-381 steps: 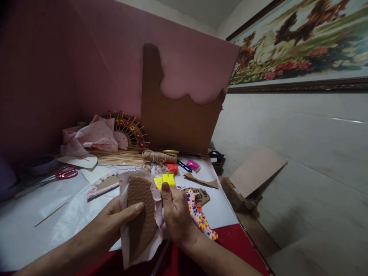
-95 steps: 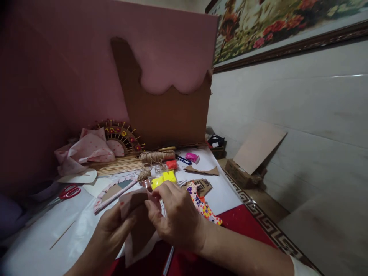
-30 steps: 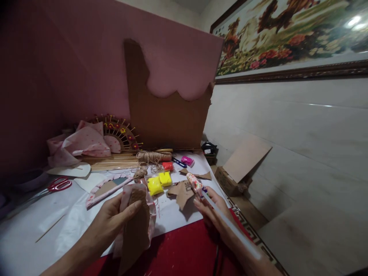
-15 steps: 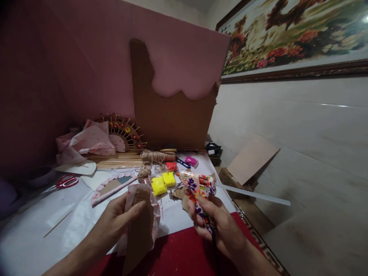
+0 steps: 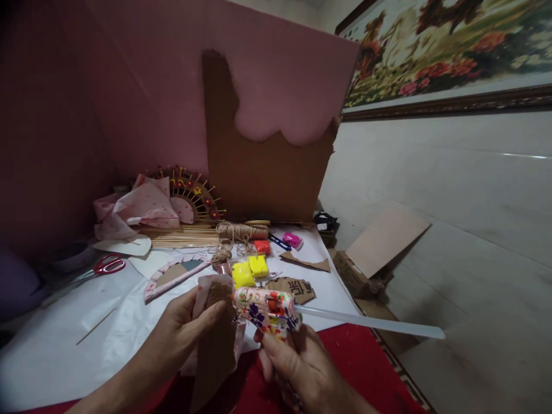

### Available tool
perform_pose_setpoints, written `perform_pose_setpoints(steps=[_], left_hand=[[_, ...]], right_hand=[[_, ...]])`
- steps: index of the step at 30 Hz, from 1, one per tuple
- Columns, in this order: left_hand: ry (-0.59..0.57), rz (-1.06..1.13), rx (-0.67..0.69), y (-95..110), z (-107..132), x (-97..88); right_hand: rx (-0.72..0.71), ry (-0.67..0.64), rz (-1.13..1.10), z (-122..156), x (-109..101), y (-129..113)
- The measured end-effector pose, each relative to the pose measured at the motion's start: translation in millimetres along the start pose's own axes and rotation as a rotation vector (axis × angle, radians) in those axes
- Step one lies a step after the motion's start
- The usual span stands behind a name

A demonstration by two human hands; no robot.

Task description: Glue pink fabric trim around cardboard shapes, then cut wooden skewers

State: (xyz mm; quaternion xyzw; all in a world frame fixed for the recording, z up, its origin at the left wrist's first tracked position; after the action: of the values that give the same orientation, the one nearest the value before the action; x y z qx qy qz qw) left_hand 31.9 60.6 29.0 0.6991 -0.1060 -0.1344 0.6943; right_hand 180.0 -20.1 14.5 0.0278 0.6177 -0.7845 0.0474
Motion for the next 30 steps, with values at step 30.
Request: perform_pose_setpoints(steps=[30], left_hand=[[-0.033, -0.146, 0.096, 5, 2, 1.7]], right_hand=[[-0.143, 0.186, 0.232, 2, -9, -24]])
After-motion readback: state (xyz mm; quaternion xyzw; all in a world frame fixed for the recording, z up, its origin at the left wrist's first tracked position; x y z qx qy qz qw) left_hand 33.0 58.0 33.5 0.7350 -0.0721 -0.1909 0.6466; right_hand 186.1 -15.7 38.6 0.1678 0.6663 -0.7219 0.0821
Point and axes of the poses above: each hand's wrist, its own z-axis away from the middle knuckle, its own x-axis out of the palm, y = z × x, the point moved 8 cm from there along -z, towards the middle knuckle, and after that the axes turned 3 degrees about y, right-handed, at the moved point
